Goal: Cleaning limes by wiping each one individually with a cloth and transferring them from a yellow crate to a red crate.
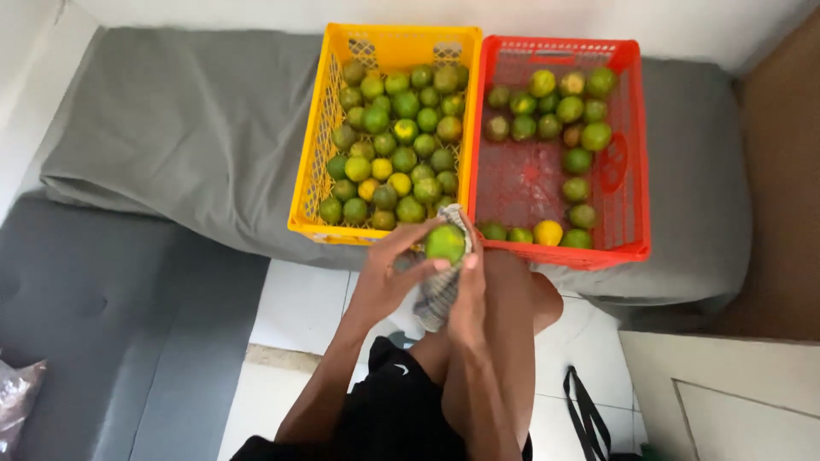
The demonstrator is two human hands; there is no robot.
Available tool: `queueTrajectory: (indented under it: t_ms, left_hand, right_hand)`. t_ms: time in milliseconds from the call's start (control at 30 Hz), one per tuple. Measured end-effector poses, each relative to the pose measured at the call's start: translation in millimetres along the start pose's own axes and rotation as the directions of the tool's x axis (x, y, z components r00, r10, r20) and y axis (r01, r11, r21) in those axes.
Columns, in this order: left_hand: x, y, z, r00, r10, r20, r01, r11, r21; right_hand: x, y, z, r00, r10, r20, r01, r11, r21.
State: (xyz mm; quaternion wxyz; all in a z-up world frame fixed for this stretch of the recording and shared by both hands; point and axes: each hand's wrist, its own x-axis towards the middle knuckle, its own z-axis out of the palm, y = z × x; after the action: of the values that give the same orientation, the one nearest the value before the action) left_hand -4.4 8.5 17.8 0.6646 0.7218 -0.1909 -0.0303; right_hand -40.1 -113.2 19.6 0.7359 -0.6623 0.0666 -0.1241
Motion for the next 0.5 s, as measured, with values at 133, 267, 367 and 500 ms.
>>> queueTrajectory:
  t_ms: [133,267,367,500]
  left_hand:
    - [-2,22,-2,0.994,0.091,0.062,-0.100,0.984,0.146]
    - [-9,35,1,0.975,-0.065,0.214,0.045,0.994,0.095]
    - [-4,25,0,0.991,-0.075,0.114,0.066,0.995,0.074]
    - [-2,-22,-8,0.995,-0.070,0.072,0.065,0.996,0.069]
  right_hand:
    - [8,39,-2,0.980,-0.172,-0.103,0.187,0.969,0.163]
    - [2,14,-4,0.985,0.080,-0.155,-0.042,0.972,0.233]
    - [0,16,-1,0.988,0.067,-0.138,-0.044,0.986,0.164]
    - [3,21,-2,0.989,0.062,-0.135,-0.040,0.986,0.159]
